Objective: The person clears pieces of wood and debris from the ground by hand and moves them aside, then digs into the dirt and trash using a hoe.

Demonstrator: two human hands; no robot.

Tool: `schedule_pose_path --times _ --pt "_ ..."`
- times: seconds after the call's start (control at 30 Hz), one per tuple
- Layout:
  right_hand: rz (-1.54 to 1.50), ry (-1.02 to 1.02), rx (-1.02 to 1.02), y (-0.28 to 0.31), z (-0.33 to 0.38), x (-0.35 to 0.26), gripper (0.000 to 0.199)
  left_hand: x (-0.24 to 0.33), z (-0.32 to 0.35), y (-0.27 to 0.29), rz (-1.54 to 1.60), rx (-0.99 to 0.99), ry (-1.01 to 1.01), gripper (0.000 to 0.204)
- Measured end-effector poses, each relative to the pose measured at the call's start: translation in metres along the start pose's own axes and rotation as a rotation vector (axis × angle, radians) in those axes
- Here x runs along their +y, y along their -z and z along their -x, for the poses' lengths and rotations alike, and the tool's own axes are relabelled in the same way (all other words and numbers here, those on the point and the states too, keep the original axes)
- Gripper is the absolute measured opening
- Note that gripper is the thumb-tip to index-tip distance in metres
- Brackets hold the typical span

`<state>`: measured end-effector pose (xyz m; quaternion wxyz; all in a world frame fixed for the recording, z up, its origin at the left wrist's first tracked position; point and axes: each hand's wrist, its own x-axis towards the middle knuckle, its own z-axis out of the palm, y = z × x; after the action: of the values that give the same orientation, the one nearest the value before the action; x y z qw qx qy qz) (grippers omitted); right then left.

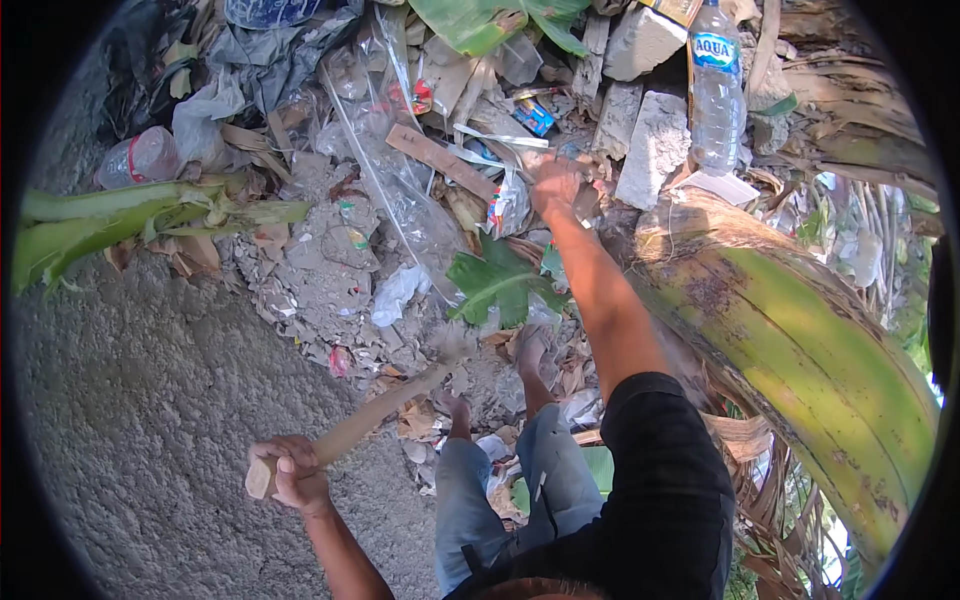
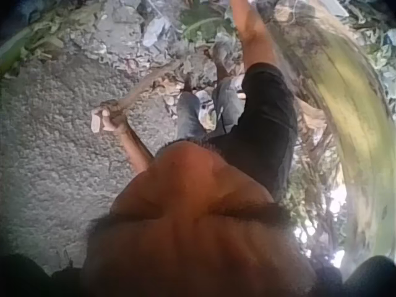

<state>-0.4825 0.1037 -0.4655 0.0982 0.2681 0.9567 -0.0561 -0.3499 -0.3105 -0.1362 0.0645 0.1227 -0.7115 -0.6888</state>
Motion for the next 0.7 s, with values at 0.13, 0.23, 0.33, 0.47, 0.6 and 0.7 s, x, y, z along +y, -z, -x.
schedule_pose_path --times 0.13,0.23,0.33,0.47,0.6,0.7 --pt "-0.118 0.111 -0.056 0.037 0.048 -0.008 0.048 0.000 0.003 0.005 0.018 -0.004 0.011 0.024" --pt "-0.337 0.014 -0.237 0.069 0.066 -0.028 0.055 0.001 0.003 0.010 0.002 -0.018 0.003 0.025" --pt "-0.345 0.008 -0.165 0.101 0.081 -0.049 0.055 0.004 0.000 0.014 -0.153 0.014 0.024 0.027" --pt "-0.307 0.047 -0.246 0.135 0.086 -0.066 0.058 0.005 -0.009 0.019 -0.167 0.021 0.019 0.028" --pt "-0.329 0.063 -0.387 0.142 0.088 -0.058 0.062 0.001 -0.017 0.026 -0.176 0.005 0.005 0.021" --pt "-0.329 0.039 -0.416 0.140 0.092 -0.058 0.059 -0.002 -0.019 0.030 -0.138 0.004 0.016 0.020"
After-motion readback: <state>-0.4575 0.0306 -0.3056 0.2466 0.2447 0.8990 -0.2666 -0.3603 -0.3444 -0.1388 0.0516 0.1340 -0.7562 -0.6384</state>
